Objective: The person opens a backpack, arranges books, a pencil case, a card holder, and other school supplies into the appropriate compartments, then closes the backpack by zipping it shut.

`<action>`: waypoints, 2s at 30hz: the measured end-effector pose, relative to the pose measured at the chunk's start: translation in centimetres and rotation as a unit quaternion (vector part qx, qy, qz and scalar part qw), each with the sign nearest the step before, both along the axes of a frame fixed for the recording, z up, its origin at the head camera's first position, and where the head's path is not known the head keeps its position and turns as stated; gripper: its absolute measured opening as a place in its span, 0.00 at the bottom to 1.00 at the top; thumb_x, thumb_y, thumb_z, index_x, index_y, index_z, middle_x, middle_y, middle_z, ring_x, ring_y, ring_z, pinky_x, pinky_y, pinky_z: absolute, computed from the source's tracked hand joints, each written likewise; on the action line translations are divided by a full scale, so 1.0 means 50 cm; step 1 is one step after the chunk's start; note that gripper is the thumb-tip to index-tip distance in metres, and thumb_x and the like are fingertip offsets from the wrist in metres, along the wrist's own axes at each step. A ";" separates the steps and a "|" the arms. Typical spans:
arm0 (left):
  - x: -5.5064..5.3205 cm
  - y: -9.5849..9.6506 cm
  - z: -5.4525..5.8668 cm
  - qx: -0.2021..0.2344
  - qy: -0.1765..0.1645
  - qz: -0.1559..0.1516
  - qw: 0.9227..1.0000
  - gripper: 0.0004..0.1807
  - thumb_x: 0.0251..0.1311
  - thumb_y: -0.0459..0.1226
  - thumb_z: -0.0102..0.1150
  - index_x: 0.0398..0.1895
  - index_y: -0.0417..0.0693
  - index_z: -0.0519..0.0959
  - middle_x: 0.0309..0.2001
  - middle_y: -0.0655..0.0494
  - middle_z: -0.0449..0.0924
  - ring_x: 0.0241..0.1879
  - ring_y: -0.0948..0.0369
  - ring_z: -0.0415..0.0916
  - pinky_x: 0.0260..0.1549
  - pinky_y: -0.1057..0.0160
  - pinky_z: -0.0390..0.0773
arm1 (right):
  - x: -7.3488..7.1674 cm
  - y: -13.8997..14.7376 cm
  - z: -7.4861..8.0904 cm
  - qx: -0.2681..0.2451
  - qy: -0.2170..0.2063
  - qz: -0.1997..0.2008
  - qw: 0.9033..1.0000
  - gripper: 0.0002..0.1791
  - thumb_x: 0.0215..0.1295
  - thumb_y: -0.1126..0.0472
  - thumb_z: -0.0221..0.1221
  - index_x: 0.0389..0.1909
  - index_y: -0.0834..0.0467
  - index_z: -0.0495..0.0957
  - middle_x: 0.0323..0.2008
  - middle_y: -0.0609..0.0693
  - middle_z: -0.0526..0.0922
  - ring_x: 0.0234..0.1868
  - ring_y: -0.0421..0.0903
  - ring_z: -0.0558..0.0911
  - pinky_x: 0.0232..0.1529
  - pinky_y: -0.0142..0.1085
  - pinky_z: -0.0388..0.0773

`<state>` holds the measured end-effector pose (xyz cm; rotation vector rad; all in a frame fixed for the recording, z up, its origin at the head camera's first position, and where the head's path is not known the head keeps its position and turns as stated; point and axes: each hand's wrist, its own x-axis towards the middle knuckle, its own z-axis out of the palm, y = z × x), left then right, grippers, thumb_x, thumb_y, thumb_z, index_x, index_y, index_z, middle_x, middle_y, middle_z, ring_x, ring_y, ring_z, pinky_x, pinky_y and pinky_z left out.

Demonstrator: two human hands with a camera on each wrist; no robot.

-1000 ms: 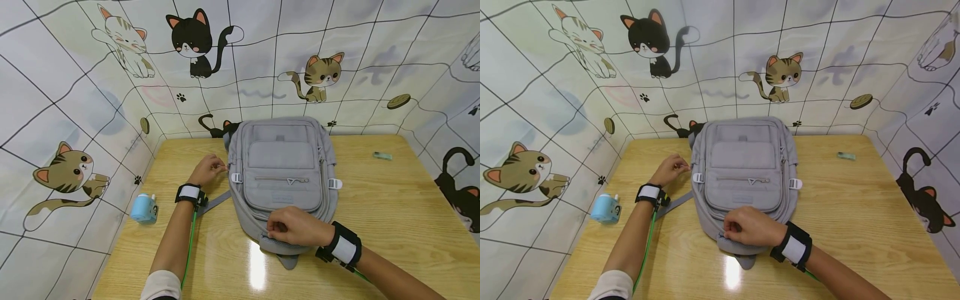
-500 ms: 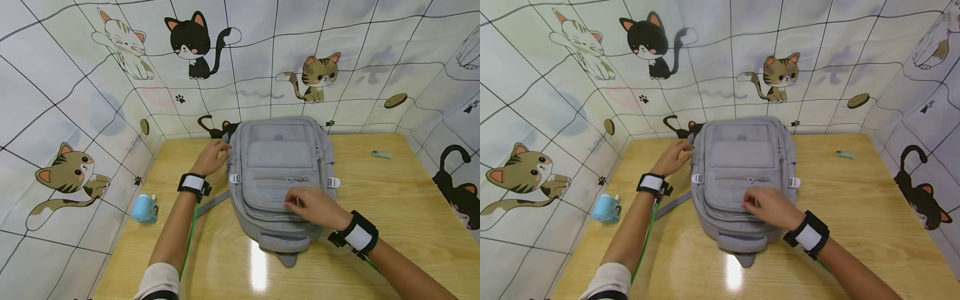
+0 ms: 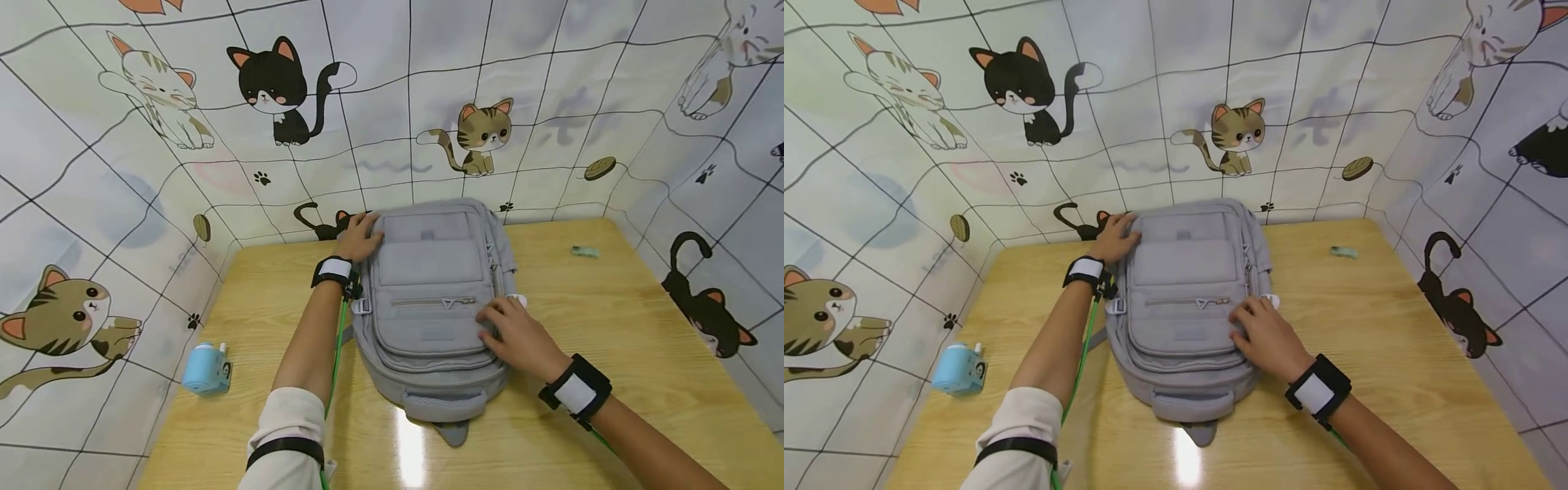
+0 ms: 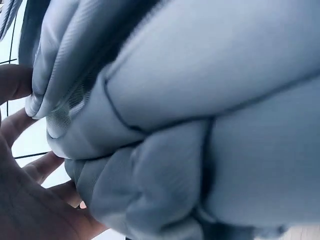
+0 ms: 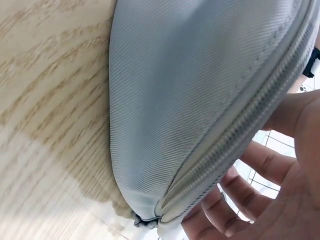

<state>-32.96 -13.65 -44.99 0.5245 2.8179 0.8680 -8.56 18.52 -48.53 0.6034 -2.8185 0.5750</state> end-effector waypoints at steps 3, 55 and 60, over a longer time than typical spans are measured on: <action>0.001 -0.014 0.002 0.015 -0.008 0.013 1.000 0.33 0.83 0.47 0.46 0.85 0.50 0.58 0.86 0.39 0.44 0.82 0.36 0.54 0.76 0.36 0.63 | 0.001 -0.011 0.003 -0.009 -0.011 -0.005 1.000 0.13 0.68 0.59 0.72 0.50 0.58 0.85 0.53 0.56 0.80 0.55 0.56 0.77 0.51 0.54 0.82; 0.149 -0.164 0.061 -0.052 0.025 0.122 0.991 0.37 0.78 0.53 0.52 0.80 0.39 0.64 0.76 0.27 0.61 0.75 0.31 0.60 0.69 0.33 0.69 | -0.129 0.077 0.021 -0.016 -0.095 0.059 0.994 0.17 0.69 0.66 0.68 0.57 0.66 0.82 0.62 0.67 0.79 0.66 0.71 0.75 0.64 0.65 0.74; 0.103 -0.158 0.036 0.011 -0.053 0.078 0.995 0.37 0.81 0.53 0.45 0.84 0.43 0.60 0.79 0.31 0.62 0.78 0.36 0.62 0.74 0.38 0.67 | -0.098 0.090 0.014 0.025 -0.099 -0.029 0.994 0.26 0.72 0.54 0.68 0.62 0.68 0.79 0.65 0.71 0.75 0.64 0.73 0.74 0.61 0.67 0.74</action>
